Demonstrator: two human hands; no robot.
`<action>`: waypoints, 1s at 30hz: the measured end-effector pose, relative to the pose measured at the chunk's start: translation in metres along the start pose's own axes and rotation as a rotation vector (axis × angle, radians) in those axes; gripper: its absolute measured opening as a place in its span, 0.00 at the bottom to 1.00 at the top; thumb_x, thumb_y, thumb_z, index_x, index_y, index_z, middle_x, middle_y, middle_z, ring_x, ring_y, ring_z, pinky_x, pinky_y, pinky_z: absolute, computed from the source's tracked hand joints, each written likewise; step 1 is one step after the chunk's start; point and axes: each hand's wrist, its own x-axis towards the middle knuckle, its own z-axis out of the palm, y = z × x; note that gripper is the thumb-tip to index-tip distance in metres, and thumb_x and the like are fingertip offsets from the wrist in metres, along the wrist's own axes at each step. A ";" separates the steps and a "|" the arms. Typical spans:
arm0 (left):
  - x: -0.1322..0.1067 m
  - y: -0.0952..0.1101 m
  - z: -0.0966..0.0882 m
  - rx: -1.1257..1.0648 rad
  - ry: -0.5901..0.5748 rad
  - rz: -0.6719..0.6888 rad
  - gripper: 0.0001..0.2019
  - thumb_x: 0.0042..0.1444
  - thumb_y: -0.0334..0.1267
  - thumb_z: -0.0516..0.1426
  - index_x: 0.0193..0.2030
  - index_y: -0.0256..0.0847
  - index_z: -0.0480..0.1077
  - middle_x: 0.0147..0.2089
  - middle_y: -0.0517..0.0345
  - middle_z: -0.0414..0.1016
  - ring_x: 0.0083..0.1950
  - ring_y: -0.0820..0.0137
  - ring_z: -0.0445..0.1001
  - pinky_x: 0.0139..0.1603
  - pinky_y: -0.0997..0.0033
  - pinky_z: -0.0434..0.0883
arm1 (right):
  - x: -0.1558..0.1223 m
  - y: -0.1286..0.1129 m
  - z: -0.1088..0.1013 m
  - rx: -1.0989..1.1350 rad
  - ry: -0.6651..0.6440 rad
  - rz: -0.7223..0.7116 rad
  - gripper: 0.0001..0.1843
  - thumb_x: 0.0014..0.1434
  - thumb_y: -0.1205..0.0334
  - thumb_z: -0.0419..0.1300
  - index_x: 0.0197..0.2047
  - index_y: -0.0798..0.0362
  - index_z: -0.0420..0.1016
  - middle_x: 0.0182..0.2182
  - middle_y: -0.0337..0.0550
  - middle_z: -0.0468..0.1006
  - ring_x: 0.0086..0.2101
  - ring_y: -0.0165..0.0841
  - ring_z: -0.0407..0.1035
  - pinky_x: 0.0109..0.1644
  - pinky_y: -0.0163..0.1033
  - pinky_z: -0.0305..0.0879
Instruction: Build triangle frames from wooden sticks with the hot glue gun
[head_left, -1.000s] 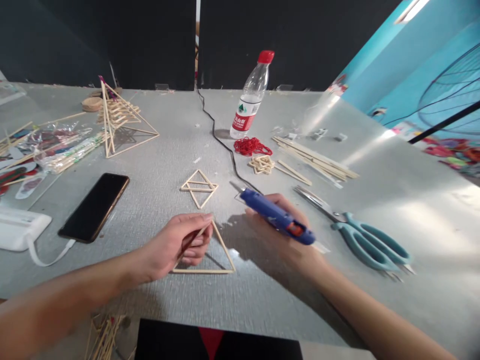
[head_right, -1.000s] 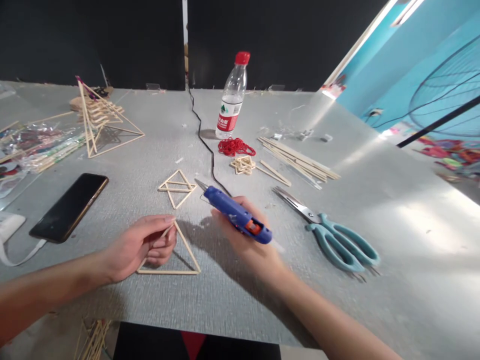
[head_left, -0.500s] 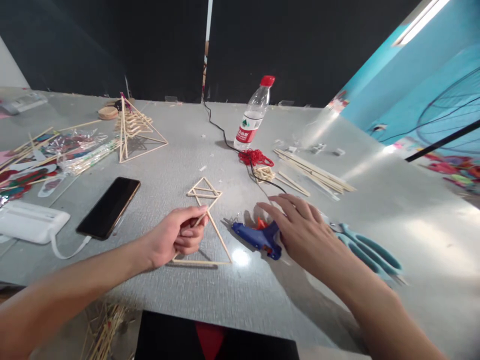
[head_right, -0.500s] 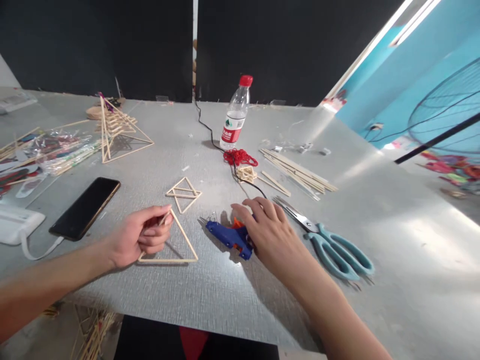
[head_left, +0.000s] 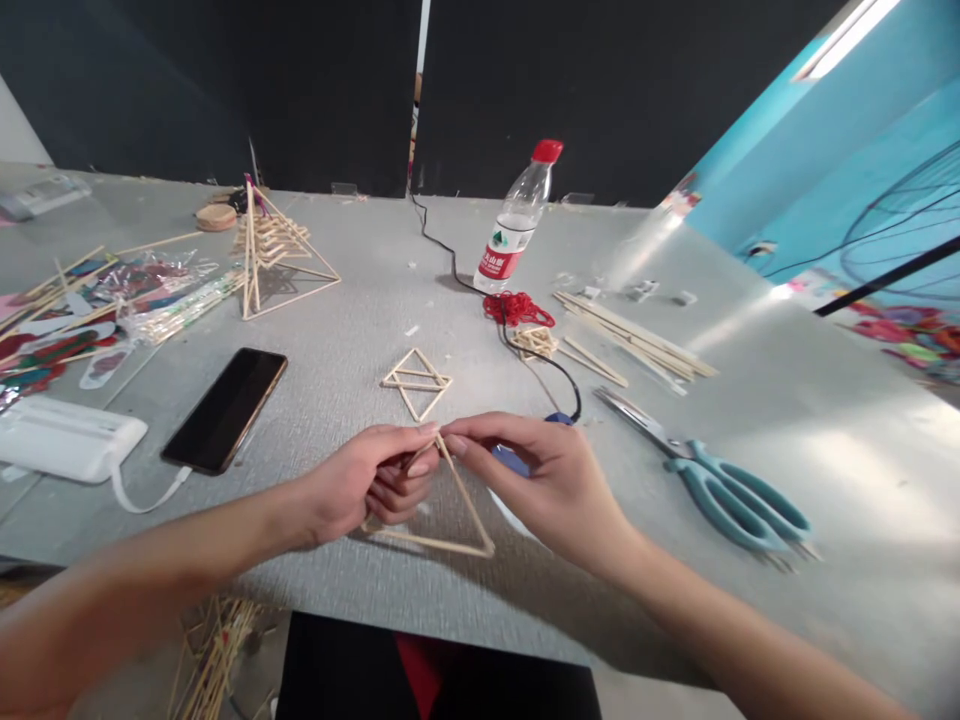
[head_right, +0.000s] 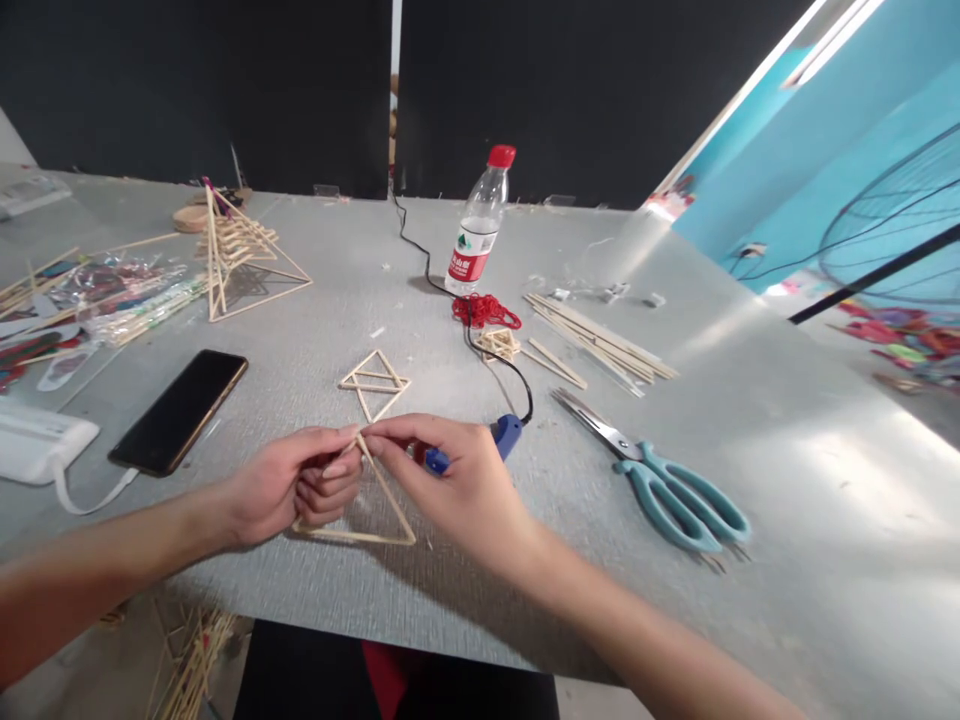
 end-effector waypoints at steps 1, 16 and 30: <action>0.000 0.000 0.000 -0.001 0.001 0.003 0.23 0.71 0.49 0.52 0.25 0.42 0.56 0.19 0.72 0.39 0.20 0.79 0.37 0.17 0.82 0.43 | -0.001 -0.001 0.001 0.039 0.011 0.003 0.06 0.66 0.58 0.66 0.42 0.46 0.86 0.37 0.38 0.86 0.36 0.31 0.79 0.42 0.36 0.74; 0.000 -0.004 0.000 -0.043 0.028 -0.083 0.24 0.66 0.49 0.57 0.23 0.42 0.55 0.18 0.73 0.40 0.18 0.81 0.37 0.14 0.85 0.44 | -0.009 0.009 0.006 0.273 -0.035 0.092 0.03 0.63 0.58 0.69 0.39 0.46 0.85 0.35 0.38 0.85 0.36 0.28 0.78 0.41 0.33 0.73; 0.003 -0.005 0.000 -0.042 0.009 -0.057 0.23 0.69 0.49 0.57 0.25 0.41 0.58 0.20 0.73 0.41 0.19 0.81 0.36 0.14 0.88 0.45 | -0.011 0.010 0.007 0.234 -0.015 0.087 0.04 0.63 0.58 0.69 0.39 0.48 0.85 0.35 0.41 0.85 0.35 0.31 0.78 0.40 0.37 0.73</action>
